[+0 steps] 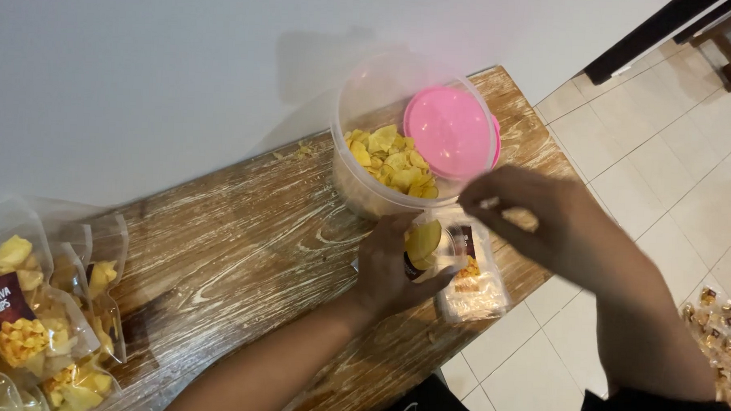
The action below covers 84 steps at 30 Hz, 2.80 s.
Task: Packaging cassava chips into small plastic bags from a large container and organizing them on a wooden table.
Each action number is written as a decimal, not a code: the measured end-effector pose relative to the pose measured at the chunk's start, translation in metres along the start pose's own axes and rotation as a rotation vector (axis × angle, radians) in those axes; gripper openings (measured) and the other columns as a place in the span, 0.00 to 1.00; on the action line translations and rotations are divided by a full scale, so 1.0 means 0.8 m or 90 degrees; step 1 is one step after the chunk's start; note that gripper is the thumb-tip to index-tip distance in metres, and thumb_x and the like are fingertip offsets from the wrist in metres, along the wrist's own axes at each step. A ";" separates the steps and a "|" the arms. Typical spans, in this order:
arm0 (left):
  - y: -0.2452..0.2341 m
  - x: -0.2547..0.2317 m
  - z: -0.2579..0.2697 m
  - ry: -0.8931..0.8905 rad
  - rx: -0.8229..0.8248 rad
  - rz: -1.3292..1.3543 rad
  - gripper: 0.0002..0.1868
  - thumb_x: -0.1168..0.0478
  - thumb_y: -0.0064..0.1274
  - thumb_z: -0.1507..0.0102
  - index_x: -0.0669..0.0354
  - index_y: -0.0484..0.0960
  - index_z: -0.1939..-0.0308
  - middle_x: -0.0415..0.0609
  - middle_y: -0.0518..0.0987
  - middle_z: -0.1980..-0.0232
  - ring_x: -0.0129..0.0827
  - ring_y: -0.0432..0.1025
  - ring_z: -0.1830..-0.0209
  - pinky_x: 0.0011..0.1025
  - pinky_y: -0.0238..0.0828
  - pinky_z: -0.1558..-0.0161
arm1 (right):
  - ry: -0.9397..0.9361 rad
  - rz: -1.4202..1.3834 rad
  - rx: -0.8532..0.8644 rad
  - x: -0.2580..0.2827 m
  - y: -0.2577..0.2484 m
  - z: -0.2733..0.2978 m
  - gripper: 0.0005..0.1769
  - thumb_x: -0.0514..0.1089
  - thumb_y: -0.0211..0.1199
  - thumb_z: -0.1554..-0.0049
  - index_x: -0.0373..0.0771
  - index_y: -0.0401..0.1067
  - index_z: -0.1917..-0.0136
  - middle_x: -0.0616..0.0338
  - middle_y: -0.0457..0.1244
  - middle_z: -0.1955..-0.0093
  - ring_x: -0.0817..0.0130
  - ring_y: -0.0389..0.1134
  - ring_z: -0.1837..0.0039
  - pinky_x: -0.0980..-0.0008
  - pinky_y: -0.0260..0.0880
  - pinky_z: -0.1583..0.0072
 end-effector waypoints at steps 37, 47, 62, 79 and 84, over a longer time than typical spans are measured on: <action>0.013 0.016 0.009 0.042 0.028 0.190 0.31 0.39 0.59 0.41 0.58 0.66 0.51 0.51 0.75 0.41 0.40 0.75 0.45 0.31 0.74 0.50 | 0.094 0.149 0.546 -0.081 0.085 -0.153 0.24 0.42 0.70 0.49 0.52 0.78 0.38 0.50 0.72 0.46 0.50 0.73 0.40 0.54 0.74 0.37; 0.013 0.019 0.012 0.009 0.052 0.249 0.46 0.36 0.67 0.51 0.56 0.62 0.42 0.51 0.75 0.42 0.43 0.75 0.45 0.36 0.75 0.46 | 0.203 -0.031 0.269 -0.054 0.013 -0.136 0.19 0.40 0.73 0.50 0.44 0.83 0.44 0.44 0.74 0.53 0.54 0.77 0.54 0.59 0.77 0.42; -0.023 -0.019 -0.014 0.080 0.027 0.183 0.45 0.41 0.66 0.47 0.61 0.64 0.36 0.60 0.72 0.37 0.51 0.75 0.43 0.39 0.75 0.46 | 0.087 -0.133 0.266 -0.059 0.075 -0.126 0.20 0.37 0.68 0.48 0.45 0.81 0.41 0.47 0.74 0.46 0.45 0.75 0.44 0.53 0.76 0.41; -0.166 -0.050 0.053 -0.037 -0.035 -0.123 0.36 0.42 0.64 0.42 0.61 0.68 0.42 0.53 0.79 0.42 0.47 0.78 0.44 0.42 0.73 0.43 | -0.235 -0.126 0.193 0.086 0.133 -0.193 0.12 0.37 0.69 0.46 0.45 0.81 0.48 0.66 0.75 0.51 0.75 0.75 0.55 0.73 0.69 0.52; -0.202 -0.058 0.069 -0.041 -0.166 -0.234 0.44 0.37 0.65 0.46 0.67 0.67 0.42 0.50 0.79 0.57 0.39 0.77 0.63 0.36 0.74 0.61 | -0.130 -0.150 0.063 0.108 0.085 -0.167 0.15 0.41 0.67 0.43 0.48 0.80 0.42 0.62 0.75 0.49 0.72 0.74 0.48 0.72 0.74 0.44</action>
Point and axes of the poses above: each hand's wrist, its own z-axis away from the middle knuckle, its own y-axis out of the palm, x = y × z, the point moved 2 cm from there along -z, towards the middle knuckle
